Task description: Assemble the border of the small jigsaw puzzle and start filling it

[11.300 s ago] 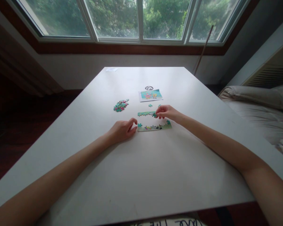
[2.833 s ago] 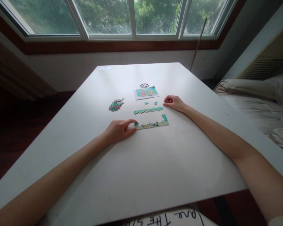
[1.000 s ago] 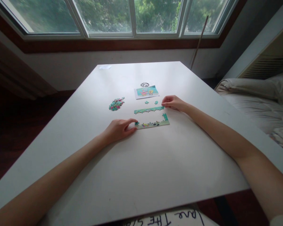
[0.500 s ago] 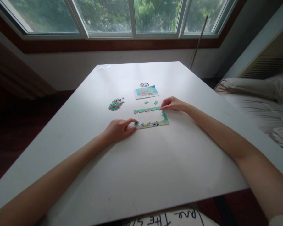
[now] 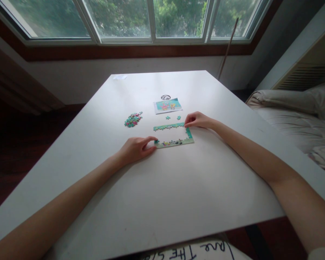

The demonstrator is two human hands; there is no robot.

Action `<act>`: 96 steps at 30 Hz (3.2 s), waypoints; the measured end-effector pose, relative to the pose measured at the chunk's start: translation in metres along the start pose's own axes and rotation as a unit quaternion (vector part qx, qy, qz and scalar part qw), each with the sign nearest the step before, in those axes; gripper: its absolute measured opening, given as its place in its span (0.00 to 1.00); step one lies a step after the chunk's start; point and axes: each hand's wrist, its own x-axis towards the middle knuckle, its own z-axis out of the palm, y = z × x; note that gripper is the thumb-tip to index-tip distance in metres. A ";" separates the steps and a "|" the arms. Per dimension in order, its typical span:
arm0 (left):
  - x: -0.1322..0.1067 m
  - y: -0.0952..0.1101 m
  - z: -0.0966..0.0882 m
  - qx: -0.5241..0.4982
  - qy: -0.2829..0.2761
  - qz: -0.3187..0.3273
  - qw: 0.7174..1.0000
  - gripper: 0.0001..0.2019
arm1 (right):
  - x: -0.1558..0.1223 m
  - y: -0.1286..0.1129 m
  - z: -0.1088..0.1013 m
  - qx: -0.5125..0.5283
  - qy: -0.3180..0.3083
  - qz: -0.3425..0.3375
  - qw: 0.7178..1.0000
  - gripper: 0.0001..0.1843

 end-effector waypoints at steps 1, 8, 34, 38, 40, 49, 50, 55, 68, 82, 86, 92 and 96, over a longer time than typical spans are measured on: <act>0.000 0.000 0.000 0.000 0.000 0.000 1.000 0.15 | 0.000 0.000 0.000 0.005 0.004 0.000 1.000 0.21; -0.001 0.000 0.000 0.003 -0.005 -0.004 1.000 0.15 | 0.004 0.006 0.001 0.084 0.078 0.023 0.993 0.21; 0.000 -0.001 0.001 0.003 -0.008 -0.009 1.000 0.15 | 0.003 0.006 -0.006 0.036 -0.029 -0.035 0.998 0.25; 0.000 -0.002 0.002 -0.001 -0.011 -0.007 1.000 0.16 | 0.000 0.000 -0.010 -0.007 -0.071 -0.045 0.996 0.29; 0.000 -0.003 0.002 0.000 -0.011 -0.005 1.000 0.15 | -0.001 -0.002 -0.011 -0.027 -0.073 -0.051 0.996 0.29; 0.000 -0.001 0.001 0.000 -0.008 -0.006 1.000 0.15 | -0.001 -0.001 -0.012 -0.041 -0.072 -0.057 0.995 0.28; 0.000 -0.001 0.001 0.001 -0.007 -0.006 1.000 0.15 | 0.000 -0.001 -0.012 -0.040 -0.073 -0.057 0.995 0.29; 0.001 -0.001 0.001 0.001 -0.003 0.000 1.000 0.15 | 0.001 0.001 -0.012 -0.037 -0.074 -0.057 0.995 0.29; 0.001 0.000 0.000 0.003 -0.007 -0.005 1.000 0.16 | 0.000 0.002 -0.014 0.014 -0.065 -0.033 0.997 0.23; 0.001 -0.002 0.001 0.003 -0.008 -0.001 1.000 0.16 | 0.000 0.002 -0.014 0.039 -0.066 0.002 0.997 0.19; 0.002 -0.001 0.002 0.013 -0.005 0.004 1.000 0.17 | -0.001 0.003 -0.013 0.054 -0.055 0.003 0.997 0.18; 0.001 -0.002 0.002 0.018 -0.011 0.006 1.000 0.16 | -0.002 0.000 -0.012 0.063 -0.047 0.009 0.997 0.18; 0.001 -0.003 0.002 0.010 -0.012 0.005 1.000 0.15 | 0.000 0.002 -0.012 0.057 -0.049 0.009 0.997 0.19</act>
